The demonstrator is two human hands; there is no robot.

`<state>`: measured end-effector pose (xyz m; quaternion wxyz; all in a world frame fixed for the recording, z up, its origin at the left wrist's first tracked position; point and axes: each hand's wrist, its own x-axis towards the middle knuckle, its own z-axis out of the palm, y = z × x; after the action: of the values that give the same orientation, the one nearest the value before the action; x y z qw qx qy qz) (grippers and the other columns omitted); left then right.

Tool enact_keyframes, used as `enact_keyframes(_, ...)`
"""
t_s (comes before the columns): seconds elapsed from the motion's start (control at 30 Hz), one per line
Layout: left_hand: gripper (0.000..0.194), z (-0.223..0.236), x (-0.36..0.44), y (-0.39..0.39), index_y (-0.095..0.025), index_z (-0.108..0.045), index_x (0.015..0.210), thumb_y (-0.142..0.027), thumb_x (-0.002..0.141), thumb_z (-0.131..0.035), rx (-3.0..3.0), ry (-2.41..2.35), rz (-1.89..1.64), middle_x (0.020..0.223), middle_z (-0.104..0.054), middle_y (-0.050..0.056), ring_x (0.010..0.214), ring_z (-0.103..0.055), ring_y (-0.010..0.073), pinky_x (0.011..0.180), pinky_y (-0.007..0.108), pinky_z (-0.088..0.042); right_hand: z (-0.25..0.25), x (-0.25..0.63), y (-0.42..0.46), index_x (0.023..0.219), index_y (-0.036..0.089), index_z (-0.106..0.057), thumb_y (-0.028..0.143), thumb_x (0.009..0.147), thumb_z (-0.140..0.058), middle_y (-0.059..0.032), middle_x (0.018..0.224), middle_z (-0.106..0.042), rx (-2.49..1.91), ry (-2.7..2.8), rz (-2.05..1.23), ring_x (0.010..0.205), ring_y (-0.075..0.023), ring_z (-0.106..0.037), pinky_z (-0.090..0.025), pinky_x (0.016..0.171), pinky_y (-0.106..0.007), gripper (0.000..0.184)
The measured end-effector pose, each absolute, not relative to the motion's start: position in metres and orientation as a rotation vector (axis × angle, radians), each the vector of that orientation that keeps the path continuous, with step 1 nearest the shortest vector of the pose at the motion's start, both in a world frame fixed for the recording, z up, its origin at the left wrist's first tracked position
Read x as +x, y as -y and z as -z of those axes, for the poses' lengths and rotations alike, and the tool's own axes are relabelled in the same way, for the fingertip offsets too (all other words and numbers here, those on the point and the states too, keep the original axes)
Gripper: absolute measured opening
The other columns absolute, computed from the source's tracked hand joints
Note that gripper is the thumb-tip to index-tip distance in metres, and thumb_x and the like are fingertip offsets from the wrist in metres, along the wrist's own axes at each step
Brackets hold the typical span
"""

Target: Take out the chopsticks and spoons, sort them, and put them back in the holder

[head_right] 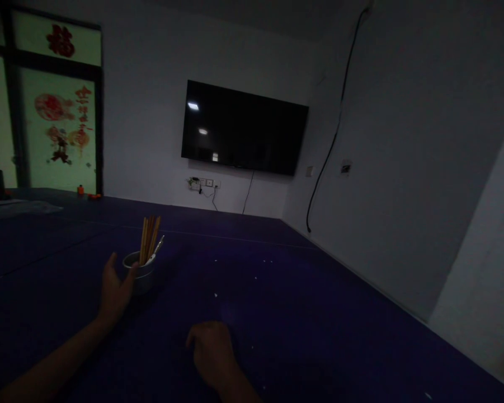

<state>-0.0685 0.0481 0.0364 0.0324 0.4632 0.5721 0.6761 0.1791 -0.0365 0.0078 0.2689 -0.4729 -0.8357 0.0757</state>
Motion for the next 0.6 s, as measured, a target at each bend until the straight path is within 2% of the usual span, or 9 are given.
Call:
enact_keyframes(0.1, 0.071, -0.069, -0.075, -0.054, -0.011, -0.032, 0.137, -0.048, 0.081, -0.055, 1.315, -1.856, -2.249, 0.144, -0.037, 0.019, 0.135, -0.031, 0.0307, 0.112, 0.046, -0.024, -0.008, 0.178, 0.037, 0.073, 0.019, -0.070, -0.004, 0.070, -0.042, -0.0003, 0.076, -0.073, -1.293, 2.216, -0.229, 0.071, -0.0122, -0.066, -0.044, 0.068, -0.020, 0.037)
enact_keyframes(0.2, 0.068, -0.101, -0.081, -0.067, -0.013, -0.028, 0.138, -0.041, 0.083, -0.055, 1.240, -1.774, -2.291, 0.143, -0.039, 0.017, 0.132, -0.037, 0.0257, 0.108, 0.038, -0.034, -0.009, 0.177, 0.037, 0.073, 0.020, -0.071, -0.003, 0.069, -0.042, 0.0000, 0.077, -0.073, -1.289, 2.213, -0.221, 0.073, -0.0126, -0.066, -0.045, 0.070, -0.021, 0.037)
enact_keyframes(0.27, 0.064, -0.114, -0.082, -0.074, -0.012, -0.031, 0.136, -0.039, 0.083, -0.055, 1.233, -1.791, -2.199, 0.139, -0.045, 0.017, 0.127, -0.044, 0.0253, 0.103, 0.037, -0.040, -0.010, 0.177, 0.038, 0.075, 0.021, -0.071, -0.003, 0.069, -0.042, 0.0006, 0.078, -0.073, -1.288, 2.218, -0.207, 0.074, -0.0127, -0.066, -0.045, 0.072, -0.021, 0.038)
enact_keyframes(0.4, 0.067, -0.118, -0.079, -0.084, -0.008, -0.042, 0.129, -0.036, 0.073, -0.067, 1.340, -1.898, -2.008, 0.133, -0.051, 0.020, 0.123, -0.048, 0.0347, 0.101, 0.046, -0.040, -0.011, 0.175, 0.037, 0.075, 0.021, -0.071, -0.002, 0.068, -0.043, -0.0001, 0.077, -0.073, -1.328, 2.244, -0.170, 0.073, -0.0136, -0.066, -0.045, 0.069, -0.021, 0.037)
enact_keyframes(0.53, 0.084, -0.112, -0.077, -0.091, 0.000, -0.026, 0.137, -0.042, 0.076, -0.065, 1.499, -2.123, -1.551, 0.128, -0.051, 0.030, 0.119, -0.050, 0.0408, 0.091, 0.047, -0.046, -0.012, 0.174, 0.036, 0.076, 0.021, -0.072, -0.002, 0.067, -0.045, -0.0021, 0.080, -0.073, -1.372, 2.264, -0.137, 0.076, -0.0148, -0.066, -0.045, 0.070, -0.022, 0.037)
enact_keyframes(0.6, 0.087, -0.111, -0.078, -0.093, 0.002, -0.023, 0.138, -0.044, 0.076, -0.064, 1.537, -2.157, -1.434, 0.124, -0.054, 0.033, 0.115, -0.053, 0.0420, 0.085, 0.047, -0.047, -0.012, 0.174, 0.037, 0.077, 0.020, -0.072, -0.001, 0.068, -0.045, -0.0025, 0.081, -0.073, -1.363, 2.267, -0.133, 0.076, -0.0147, -0.066, -0.045, 0.071, -0.022, 0.036)
